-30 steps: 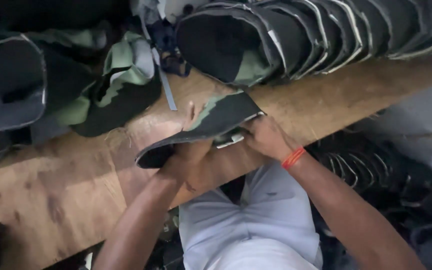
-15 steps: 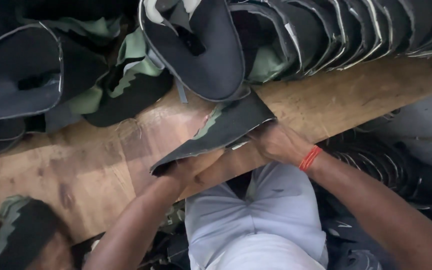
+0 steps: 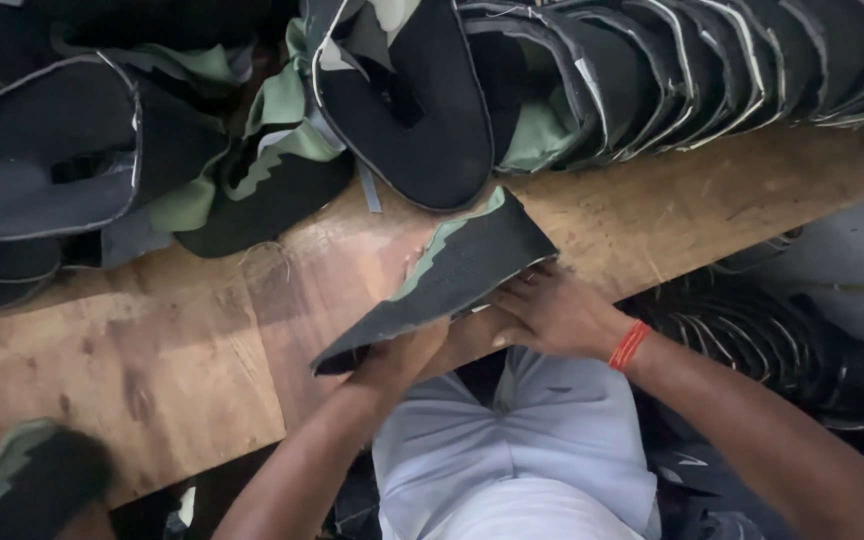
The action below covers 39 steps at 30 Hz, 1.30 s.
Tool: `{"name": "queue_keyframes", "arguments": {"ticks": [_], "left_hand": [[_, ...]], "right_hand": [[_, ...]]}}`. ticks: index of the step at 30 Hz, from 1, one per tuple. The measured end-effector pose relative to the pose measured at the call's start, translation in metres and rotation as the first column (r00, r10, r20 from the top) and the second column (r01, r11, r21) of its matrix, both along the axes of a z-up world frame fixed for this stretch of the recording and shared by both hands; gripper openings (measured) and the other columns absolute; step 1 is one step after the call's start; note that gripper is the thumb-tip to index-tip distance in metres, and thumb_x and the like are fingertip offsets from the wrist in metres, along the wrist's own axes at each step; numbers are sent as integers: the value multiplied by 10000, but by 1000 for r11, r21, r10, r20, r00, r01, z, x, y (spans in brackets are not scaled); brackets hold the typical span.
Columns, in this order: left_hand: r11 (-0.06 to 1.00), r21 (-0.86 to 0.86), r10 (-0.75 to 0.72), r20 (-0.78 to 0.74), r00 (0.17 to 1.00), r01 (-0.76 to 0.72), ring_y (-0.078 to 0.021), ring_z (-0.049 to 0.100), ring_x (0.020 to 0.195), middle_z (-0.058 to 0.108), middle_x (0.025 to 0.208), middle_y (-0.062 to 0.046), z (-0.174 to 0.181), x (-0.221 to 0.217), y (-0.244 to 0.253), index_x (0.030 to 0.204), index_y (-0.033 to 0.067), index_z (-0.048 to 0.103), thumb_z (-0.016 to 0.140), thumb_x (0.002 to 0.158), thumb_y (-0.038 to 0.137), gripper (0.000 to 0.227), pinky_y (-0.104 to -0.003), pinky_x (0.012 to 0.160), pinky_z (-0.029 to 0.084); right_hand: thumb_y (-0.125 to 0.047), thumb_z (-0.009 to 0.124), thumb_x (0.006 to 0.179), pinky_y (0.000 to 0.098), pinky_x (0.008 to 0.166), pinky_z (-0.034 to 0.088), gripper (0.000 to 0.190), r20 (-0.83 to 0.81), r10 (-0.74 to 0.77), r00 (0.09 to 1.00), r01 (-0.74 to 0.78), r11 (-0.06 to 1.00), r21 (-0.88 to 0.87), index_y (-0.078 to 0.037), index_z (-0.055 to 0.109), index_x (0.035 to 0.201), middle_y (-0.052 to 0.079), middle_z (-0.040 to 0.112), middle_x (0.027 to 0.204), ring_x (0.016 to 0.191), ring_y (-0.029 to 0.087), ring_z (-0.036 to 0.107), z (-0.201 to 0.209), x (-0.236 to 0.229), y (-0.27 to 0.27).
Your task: Inspecting and turning shoe upper components right-side out and stacking them.
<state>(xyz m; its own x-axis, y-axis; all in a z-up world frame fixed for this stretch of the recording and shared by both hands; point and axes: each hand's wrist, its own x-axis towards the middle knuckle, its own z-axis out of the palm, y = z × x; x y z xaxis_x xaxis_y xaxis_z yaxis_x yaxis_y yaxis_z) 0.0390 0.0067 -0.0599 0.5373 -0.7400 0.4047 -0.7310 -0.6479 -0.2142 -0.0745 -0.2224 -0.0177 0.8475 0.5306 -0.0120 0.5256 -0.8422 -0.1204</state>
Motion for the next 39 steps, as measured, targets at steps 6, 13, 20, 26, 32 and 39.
{"name": "queue_keyframes", "arguments": {"ticks": [6, 13, 20, 26, 32, 39], "left_hand": [[999, -2, 37, -12, 999, -37, -410, 528, 1371, 559, 1469, -259, -2, -10, -2, 1411, -49, 576, 538, 942, 157, 514, -505, 1167, 393], [999, -10, 34, 38, 999, -34, -417, 485, 1402, 526, 1493, -263, -8, -6, -5, 1422, -54, 574, 537, 923, 168, 547, -552, 1179, 347], [975, 189, -112, -44, 993, 118, -354, 570, 1281, 611, 1381, -215, -15, -47, 2, 1266, -24, 673, 545, 884, 194, 458, -508, 1117, 396], [964, 116, -181, -363, 914, 238, -318, 671, 1065, 736, 1047, -175, 6, -58, -14, 1111, 43, 738, 567, 947, 272, 330, -454, 1057, 458], [952, -214, -295, -453, 841, 218, -330, 618, 1250, 714, 1112, -204, 31, -58, -18, 1129, 7, 699, 606, 943, 355, 405, -455, 1156, 402], [947, -286, -188, -123, 974, 146, -347, 558, 1391, 593, 1451, -216, -56, -49, -41, 1471, -46, 545, 572, 1041, 198, 495, -423, 1210, 411]], "right_hand": [[-615, 506, 949, 482, 1138, 312, 768, 176, 17, 984, -36, 994, 102, -61, 545, 1479, 176, 576, 1439, 1359, 349, 486, 3, 15, 6], [-529, 595, 857, 529, 1142, 313, 683, 253, -47, 966, 17, 993, 118, -75, 608, 1367, 131, 582, 1435, 1356, 291, 500, -11, 17, 12], [-214, 590, 845, 474, 1039, 464, 400, 143, -316, 938, 295, 944, 150, -97, 689, 1214, 141, 670, 1281, 1234, 350, 602, -30, 40, 44], [-139, 615, 809, 524, 975, 453, 400, 182, -284, 942, 211, 917, 339, -95, 726, 1190, 187, 682, 1232, 1160, 420, 615, -32, 43, 60], [-98, 658, 921, 482, 1062, 492, 417, 359, -339, 870, 96, 829, 551, -129, 630, 1336, 134, 645, 1306, 1248, 352, 613, 39, -8, 44], [4, 642, 840, 421, 913, 559, 480, 317, -478, 819, 188, 746, 639, -117, 695, 1301, 109, 717, 1176, 1113, 319, 681, 107, 22, 26]]}}
